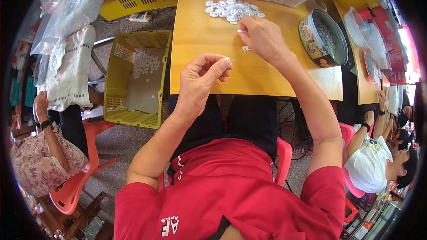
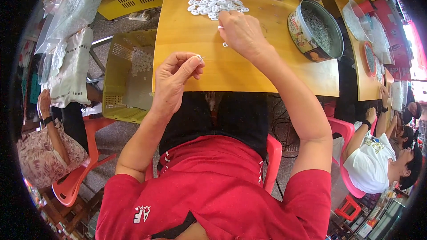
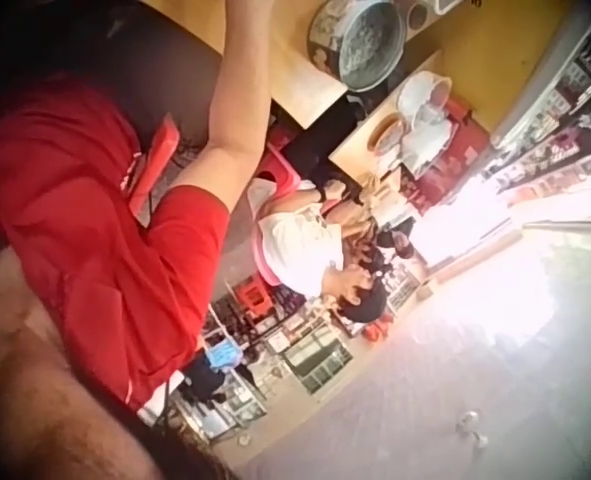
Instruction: Assembling white plastic parts by inserting small metal pins into the holes by hand.
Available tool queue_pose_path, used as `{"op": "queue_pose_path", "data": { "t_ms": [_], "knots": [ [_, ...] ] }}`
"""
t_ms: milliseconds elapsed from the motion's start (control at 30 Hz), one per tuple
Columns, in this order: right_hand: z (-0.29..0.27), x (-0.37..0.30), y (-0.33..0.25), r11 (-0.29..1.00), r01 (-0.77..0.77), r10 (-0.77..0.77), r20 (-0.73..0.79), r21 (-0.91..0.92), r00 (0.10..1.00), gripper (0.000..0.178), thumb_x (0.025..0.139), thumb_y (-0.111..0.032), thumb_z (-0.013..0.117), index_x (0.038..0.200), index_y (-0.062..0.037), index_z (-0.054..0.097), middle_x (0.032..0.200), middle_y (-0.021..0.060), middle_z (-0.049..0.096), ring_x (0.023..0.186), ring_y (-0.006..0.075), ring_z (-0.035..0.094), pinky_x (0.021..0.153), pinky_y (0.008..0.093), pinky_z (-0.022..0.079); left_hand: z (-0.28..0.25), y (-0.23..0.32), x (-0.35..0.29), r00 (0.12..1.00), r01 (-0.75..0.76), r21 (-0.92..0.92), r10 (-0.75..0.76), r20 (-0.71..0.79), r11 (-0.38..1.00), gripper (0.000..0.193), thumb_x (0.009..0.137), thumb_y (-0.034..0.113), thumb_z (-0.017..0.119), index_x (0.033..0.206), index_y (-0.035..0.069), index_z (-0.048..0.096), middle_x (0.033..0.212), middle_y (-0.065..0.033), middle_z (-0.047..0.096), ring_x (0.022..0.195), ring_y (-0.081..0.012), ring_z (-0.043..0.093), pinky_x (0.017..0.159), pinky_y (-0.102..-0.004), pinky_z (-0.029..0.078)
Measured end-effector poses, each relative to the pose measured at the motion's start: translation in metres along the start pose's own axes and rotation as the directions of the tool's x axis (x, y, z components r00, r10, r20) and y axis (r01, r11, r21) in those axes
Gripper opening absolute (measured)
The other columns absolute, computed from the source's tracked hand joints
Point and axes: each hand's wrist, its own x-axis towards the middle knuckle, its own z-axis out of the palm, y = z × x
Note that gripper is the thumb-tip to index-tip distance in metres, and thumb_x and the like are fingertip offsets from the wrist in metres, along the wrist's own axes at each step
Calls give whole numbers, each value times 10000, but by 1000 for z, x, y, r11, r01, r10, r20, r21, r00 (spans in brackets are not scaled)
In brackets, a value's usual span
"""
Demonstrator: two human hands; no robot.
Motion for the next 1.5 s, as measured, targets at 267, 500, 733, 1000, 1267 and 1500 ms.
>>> {"op": "queue_pose_path", "data": {
  "t_ms": [267,500,733,1000,1267,1500],
  "knots": [
    [-10,-15,-8,548,-286,230,187,786,955,180,904,-164,691,1015,-26,659,862,73,692,634,122,605,577,257,479,-2,5,-4,998,58,-56,-58,-6,997,129,954,110,646,1046,20,648,947,-74,682,819,-121,615,733,-259,491],
    [-50,-58,-24,-113,-431,255,445,895,858,212,907,-174,711,1062,-38,662,900,54,683,620,57,550,571,203,458,21,14,-8,996,84,-110,-79,48,990,143,960,112,635,1069,19,627,943,-78,675,795,-126,606,718,-262,490],
    [-62,-88,-29,-366,-409,221,505,836,835,189,925,-174,692,1063,-55,642,913,58,682,608,42,526,557,213,465,44,16,-9,986,129,-146,-111,123,981,146,968,133,631,1051,17,604,917,-84,666,774,-137,604,707,-276,494],
    [-61,-102,-31,-392,-342,244,455,854,857,178,932,-169,681,1052,-46,633,912,60,675,605,41,523,527,212,479,57,12,-9,986,132,-126,-117,117,983,151,974,149,627,1044,18,603,903,-78,660,784,-129,604,711,-282,496],
    [-56,-110,-27,-212,-239,337,300,948,892,200,932,-153,679,1072,-17,635,919,77,676,619,74,567,547,225,502,62,6,-6,987,126,-100,-114,117,987,145,970,147,631,1025,17,595,888,-68,648,781,-129,597,704,-282,485],
    [-57,-112,-30,80,-181,377,138,980,916,213,931,-105,676,1094,24,630,951,97,687,643,94,607,589,225,511,66,2,-4,989,124,-129,-112,95,984,150,955,136,658,996,2,604,856,-79,658,732,-119,599,695,-259,508]
  ]
}}
